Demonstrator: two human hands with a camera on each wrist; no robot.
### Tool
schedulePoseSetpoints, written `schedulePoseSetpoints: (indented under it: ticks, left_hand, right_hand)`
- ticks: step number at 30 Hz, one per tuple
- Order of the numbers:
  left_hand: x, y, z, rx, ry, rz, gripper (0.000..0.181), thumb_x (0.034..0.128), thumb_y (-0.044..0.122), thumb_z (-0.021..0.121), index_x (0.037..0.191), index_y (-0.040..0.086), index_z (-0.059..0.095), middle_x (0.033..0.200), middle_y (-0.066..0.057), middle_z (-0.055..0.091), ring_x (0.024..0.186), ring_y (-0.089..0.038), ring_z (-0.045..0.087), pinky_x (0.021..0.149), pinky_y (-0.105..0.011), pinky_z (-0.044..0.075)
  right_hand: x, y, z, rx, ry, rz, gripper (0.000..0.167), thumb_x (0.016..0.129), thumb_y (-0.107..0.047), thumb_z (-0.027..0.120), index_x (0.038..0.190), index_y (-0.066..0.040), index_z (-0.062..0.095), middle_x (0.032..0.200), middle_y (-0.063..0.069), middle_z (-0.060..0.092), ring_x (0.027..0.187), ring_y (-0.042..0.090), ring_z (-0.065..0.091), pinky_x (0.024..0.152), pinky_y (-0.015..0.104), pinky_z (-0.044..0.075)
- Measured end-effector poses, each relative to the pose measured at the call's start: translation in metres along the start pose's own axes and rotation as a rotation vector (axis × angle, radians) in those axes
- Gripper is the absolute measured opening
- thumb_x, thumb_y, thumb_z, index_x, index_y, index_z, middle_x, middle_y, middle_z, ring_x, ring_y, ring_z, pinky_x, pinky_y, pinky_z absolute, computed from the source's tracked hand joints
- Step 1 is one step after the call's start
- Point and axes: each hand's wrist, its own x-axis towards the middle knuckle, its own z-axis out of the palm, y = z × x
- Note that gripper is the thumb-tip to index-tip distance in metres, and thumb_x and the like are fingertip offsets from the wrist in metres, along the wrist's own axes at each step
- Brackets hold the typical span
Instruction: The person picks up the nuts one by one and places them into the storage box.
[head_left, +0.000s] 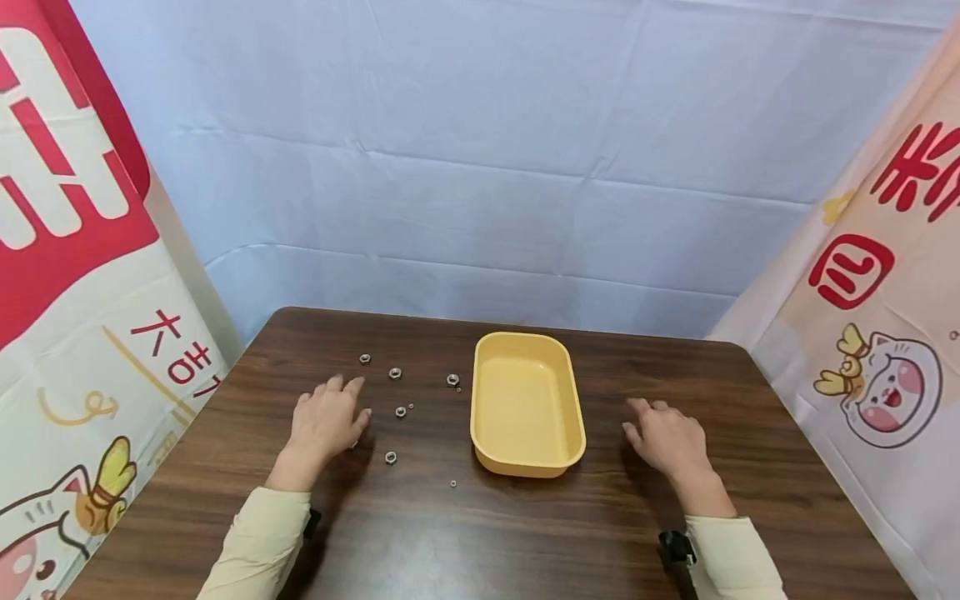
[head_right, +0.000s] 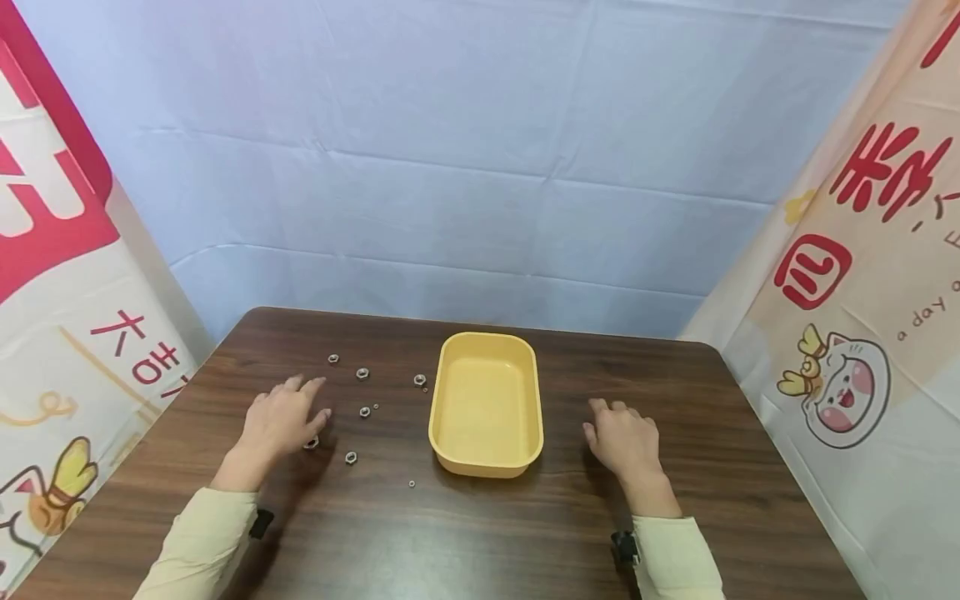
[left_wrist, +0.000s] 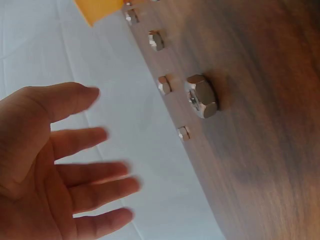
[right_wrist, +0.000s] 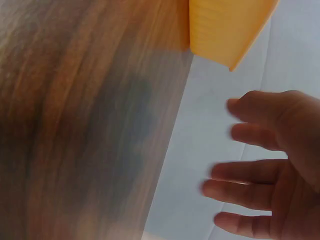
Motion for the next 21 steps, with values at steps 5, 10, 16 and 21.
schedulePoseSetpoints:
  ticks: [5,10,16,21]
  left_hand:
    - [0.0,0.0,0.0,0.026,0.003,0.02,0.038,0.0827,0.026,0.067,0.113,0.003,0.064,0.097,-0.018,0.06,0.077,-0.038,0.06,0.06,-0.05,0.046]
    - [0.001,0.002,0.0,0.012,0.007,0.036,0.038,0.0823,0.025,0.068,0.113,0.003,0.064,0.099,-0.018,0.061,0.079,-0.037,0.061,0.061,-0.05,0.047]
    - [-0.005,0.015,-0.002,-0.07,0.005,0.115,0.035,0.0799,0.024,0.07,0.109,0.005,0.066,0.096,-0.013,0.062,0.076,-0.032,0.062,0.055,-0.046,0.049]
    - [-0.014,0.024,0.0,-0.117,-0.006,0.167,0.034,0.0785,0.024,0.072,0.107,0.006,0.067,0.096,-0.011,0.062,0.077,-0.029,0.062,0.058,-0.044,0.05]
  right_hand:
    - [-0.002,-0.001,-0.003,-0.004,-0.056,0.002,0.033,0.083,-0.021,0.069,0.109,0.0,0.064,0.085,0.018,0.063,0.051,0.027,0.052,0.041,0.04,0.042]
    - [-0.001,-0.002,-0.004,0.015,-0.076,0.007,0.035,0.085,-0.022,0.068,0.111,0.001,0.062,0.087,0.019,0.063,0.052,0.027,0.053,0.042,0.04,0.042]
    - [-0.002,-0.009,-0.008,0.182,-0.109,0.065,0.033,0.088,-0.022,0.063,0.112,0.0,0.062,0.073,0.011,0.062,0.05,0.021,0.051,0.041,0.038,0.039]
    - [-0.002,-0.013,-0.006,0.332,-0.071,0.104,0.031,0.089,-0.022,0.063,0.112,0.0,0.062,0.071,0.003,0.06,0.057,0.018,0.054,0.048,0.039,0.043]
